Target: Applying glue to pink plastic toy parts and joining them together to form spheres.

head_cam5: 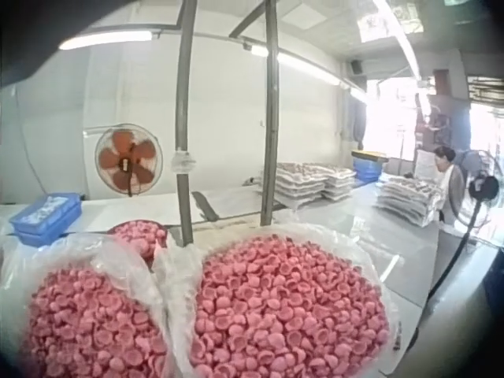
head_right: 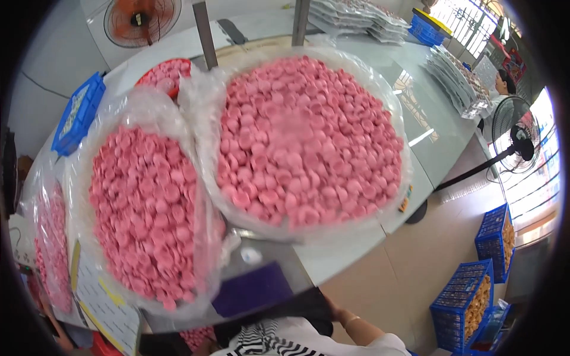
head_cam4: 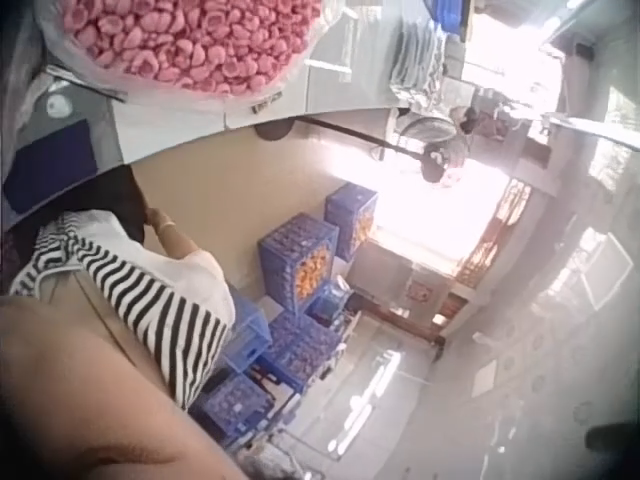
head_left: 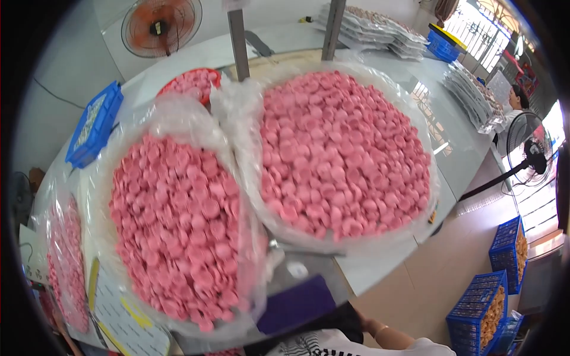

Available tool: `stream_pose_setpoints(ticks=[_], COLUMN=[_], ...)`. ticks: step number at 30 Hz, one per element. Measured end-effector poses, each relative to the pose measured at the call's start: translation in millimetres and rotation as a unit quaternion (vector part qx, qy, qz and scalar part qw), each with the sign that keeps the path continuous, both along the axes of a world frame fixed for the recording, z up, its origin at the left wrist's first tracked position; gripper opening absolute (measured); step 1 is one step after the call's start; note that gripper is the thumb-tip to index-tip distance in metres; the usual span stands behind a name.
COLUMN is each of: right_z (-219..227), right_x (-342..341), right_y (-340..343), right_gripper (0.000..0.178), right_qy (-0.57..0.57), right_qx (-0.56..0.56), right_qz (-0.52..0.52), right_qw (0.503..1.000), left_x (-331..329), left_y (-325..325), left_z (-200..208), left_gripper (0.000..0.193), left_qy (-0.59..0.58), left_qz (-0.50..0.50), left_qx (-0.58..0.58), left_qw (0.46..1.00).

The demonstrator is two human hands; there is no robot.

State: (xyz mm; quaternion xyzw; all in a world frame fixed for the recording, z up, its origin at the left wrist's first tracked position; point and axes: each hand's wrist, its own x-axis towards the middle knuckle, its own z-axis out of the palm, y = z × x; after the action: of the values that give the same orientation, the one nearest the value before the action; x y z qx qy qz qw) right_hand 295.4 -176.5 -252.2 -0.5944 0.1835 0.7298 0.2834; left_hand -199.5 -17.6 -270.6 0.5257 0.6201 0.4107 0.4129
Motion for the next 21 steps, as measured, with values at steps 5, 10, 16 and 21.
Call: stream_pose_setpoints(ticks=[5,10,16,21], right_z=[21,43,59,62], right_x=[24,18,-2,1], right_y=[-17,92,197,71], right_gripper=[0.047,0.036,0.023,0.014], right_qy=[-0.173,-0.358,-0.542,-0.627], right_qx=[-0.004,0.067,0.21,0.187], right_qz=[0.053,0.122,0.195,0.195], right_qw=[0.983,0.923,0.79,0.731], left_x=[29,30,39,36], left_y=[82,93,69,-21], left_z=[29,61,46,84], left_gripper=[0.022,0.023,0.025,0.026], left_qy=[0.016,0.051,0.108,0.153], left_qz=[-0.056,-0.091,-0.112,-0.162], left_qx=[0.016,0.03,0.079,0.043], left_qw=[0.998,0.994,0.985,0.974])
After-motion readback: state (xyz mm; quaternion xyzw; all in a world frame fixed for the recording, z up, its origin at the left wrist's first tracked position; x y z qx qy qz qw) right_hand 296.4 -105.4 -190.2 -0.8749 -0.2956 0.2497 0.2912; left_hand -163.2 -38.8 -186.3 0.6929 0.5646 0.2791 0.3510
